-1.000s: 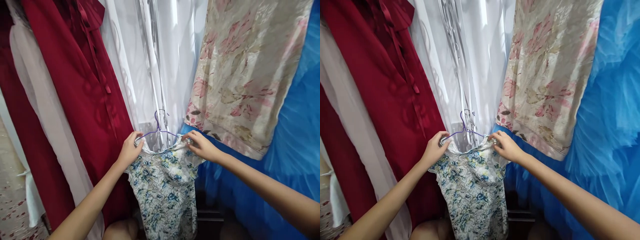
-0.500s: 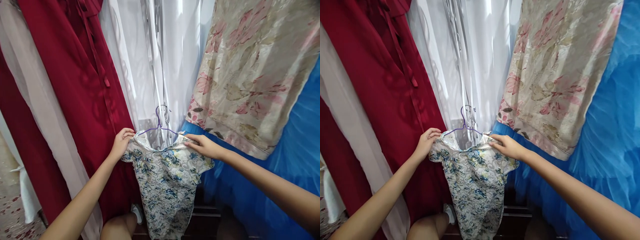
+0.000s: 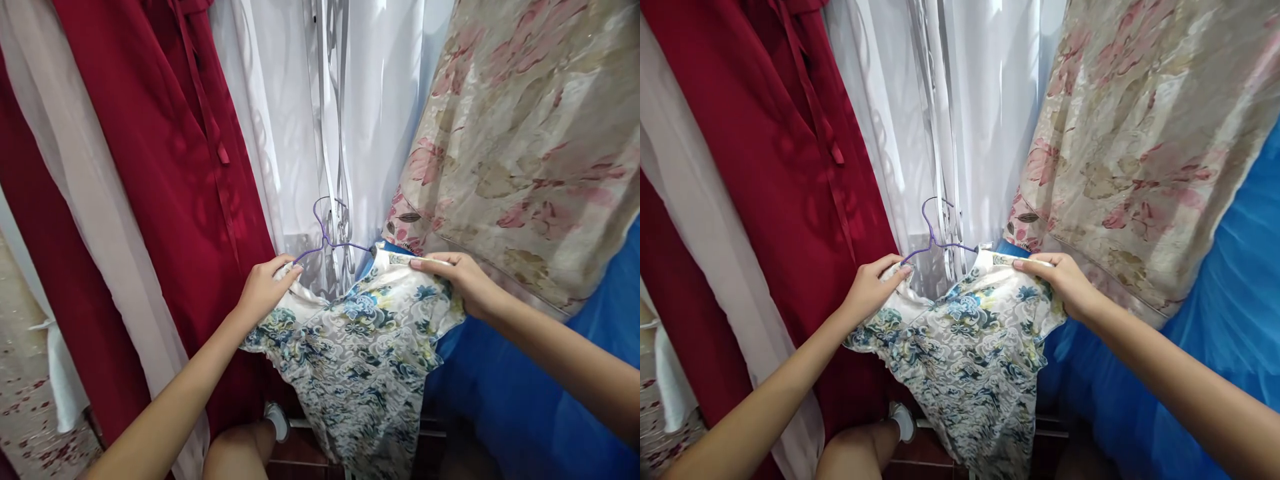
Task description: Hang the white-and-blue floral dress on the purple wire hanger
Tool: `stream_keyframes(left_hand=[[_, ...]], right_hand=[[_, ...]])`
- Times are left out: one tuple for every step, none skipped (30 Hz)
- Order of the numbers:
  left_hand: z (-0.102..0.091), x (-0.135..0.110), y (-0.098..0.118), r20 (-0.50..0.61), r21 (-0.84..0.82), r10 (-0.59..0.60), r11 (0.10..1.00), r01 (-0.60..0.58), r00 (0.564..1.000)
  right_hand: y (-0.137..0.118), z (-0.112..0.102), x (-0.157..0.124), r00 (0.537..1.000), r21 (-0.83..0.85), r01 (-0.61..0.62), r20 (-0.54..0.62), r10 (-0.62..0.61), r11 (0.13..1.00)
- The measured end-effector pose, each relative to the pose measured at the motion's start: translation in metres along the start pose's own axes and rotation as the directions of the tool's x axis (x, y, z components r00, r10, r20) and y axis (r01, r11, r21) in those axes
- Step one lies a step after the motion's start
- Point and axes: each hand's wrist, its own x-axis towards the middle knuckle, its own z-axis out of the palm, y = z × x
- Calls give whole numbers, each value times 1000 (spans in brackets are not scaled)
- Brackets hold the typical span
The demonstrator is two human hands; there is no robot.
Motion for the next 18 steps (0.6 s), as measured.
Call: stream_keyframes(left_hand=[[1, 2, -2, -20, 13, -11, 1000, 11, 1000], [3, 4, -6, -50, 3, -37, 999, 38, 998], [5, 5, -10, -88, -28, -77, 997, 75, 993], [7, 7, -15, -127, -74, -126, 990, 117, 984], [9, 7, -21, -162, -129, -177, 979, 157, 971], [12, 7, -25, -189, -177, -222, 966, 189, 957], [14, 7, -29, -215, -218, -259, 953, 212, 942], [16, 5, -31, -241, -254, -282, 942, 221, 929], [18, 3, -30, -264, -294, -297, 931, 216, 918], [19, 0, -28, -288, -358, -312, 912, 201, 905], [21, -2, -23, -301, -447, -332, 877, 176, 894], [22, -5, -15, -294, -557, -358, 818, 146, 886], [24, -7, -6, -257, -675, -384, 728, 119, 887], [26, -9, 6, -188, -786, -402, 609, 108, 896], [29, -10, 18, -93, -878, -409, 463, 119, 908], [33, -11, 32, 19, -939, -393, 309, 152, 920], [38, -12, 47, 134, -965, -351, 168, 203, 927], [43, -14, 61, 231, -965, -294, 56, 258, 927]], right_hand=[[-11, 7, -3, 1000, 27, -5, -25, 5, 1000], [-22, 15, -7, 1000, 43, 5, -25, -4, 999], [-32, 24, -14, 1000, 49, 28, 11, -29, 998], [-42, 34, -22, 994, 46, 68, 85, -71, 997], [-52, 44, -33, 970, 38, 113, 215, -118, 993], [-60, 55, -46, 914, 29, 163, 371, -162, 986], [-67, 64, -59, 832, 15, 214, 522, -190, 977], [-71, 72, -71, 745, -14, 255, 640, -188, 967], [-73, 78, -82, 679, -58, 303, 714, -173, 951], [-72, 82, -91, 638, -108, 353, 755, -155, 929], [-68, 85, -96, 624, -164, 406, 769, -142, 899], [-60, 86, -99, 631, -220, 460, 763, -142, 860], [-50, 86, -99, 648, -271, 511, 745, -159, 815], [-38, 86, -96, 669, -321, 558, 720, -186, 765], [-24, 86, -91, 689, -373, 599, 692, -218, 709], [-10, 86, -86, 707, -426, 631, 659, -255, 649], [4, 87, -80, 718, -473, 656, 631, -293, 588], [17, 88, -75, 721, -512, 676, 610, -329, 531]])
